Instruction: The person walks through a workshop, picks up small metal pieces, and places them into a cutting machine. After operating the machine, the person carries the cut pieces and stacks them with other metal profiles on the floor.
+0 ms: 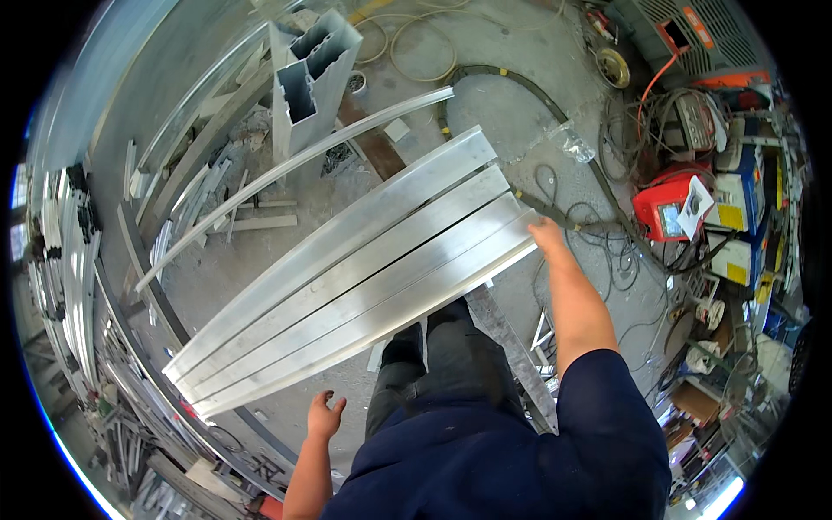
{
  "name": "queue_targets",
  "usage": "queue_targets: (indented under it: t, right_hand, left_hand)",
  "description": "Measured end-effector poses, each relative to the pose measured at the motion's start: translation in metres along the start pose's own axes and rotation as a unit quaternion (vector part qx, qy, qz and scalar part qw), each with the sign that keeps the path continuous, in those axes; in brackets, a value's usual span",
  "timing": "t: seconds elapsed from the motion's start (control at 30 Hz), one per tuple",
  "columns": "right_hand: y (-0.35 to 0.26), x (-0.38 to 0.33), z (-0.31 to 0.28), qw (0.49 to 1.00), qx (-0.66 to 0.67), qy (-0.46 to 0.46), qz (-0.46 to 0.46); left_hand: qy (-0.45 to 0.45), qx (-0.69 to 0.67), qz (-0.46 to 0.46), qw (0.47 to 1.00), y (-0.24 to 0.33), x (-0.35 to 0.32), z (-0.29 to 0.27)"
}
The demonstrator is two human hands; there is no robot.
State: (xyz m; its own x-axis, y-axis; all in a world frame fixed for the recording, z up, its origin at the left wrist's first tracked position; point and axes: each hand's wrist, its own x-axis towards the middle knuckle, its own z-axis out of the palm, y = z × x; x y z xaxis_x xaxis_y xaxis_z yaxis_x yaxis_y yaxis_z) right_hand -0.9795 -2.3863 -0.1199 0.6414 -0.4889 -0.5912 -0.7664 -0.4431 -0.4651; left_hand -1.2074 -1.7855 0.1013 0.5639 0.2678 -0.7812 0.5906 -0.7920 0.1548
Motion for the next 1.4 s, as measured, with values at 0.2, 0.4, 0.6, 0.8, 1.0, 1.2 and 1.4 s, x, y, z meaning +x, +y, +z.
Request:
queue_targets:
  t: [0.2,0.4,0.6,0.8,1.0,1.2,1.4]
  right_hand:
    - [-0.021,0.017,-0.007,0.992,-0.111,0.001,-0.068]
    - [-0.150,0.056,0.018,0.984,-0.074,0.025,-0.161]
    - [-0.204,0.081,0.042,0.978,-0.136,-0.094,-0.129]
    - [-0.197,0.083,0.051,0.971,-0.169,-0.024,-0.168]
    - [-0.221,0.054,0.027,0.956,-0.235,-0.126,-0.119]
    - [-0.170,0.050,0.027,0.960,-0.207,0.047,-0.182]
    - [-0.099,-0.091,0.003,0.930,-0.232,0.003,-0.286]
  left_hand:
    - [-0.058,0.006,-0.088,0.994,-0.059,-0.029,0.021]
    - [-0.074,-0.108,-0.174,0.976,-0.072,-0.041,0.035]
    - [-0.062,-0.195,-0.152,0.967,-0.027,-0.051,0.047]
    - [-0.050,-0.251,-0.120,0.959,0.008,-0.068,0.044]
    - [-0.054,-0.180,-0.144,0.972,-0.008,-0.083,0.043]
    - [-0.029,-0.199,-0.114,0.973,-0.051,-0.082,0.030]
    - [0.005,-0.221,-0.089,0.971,-0.121,-0.097,0.059]
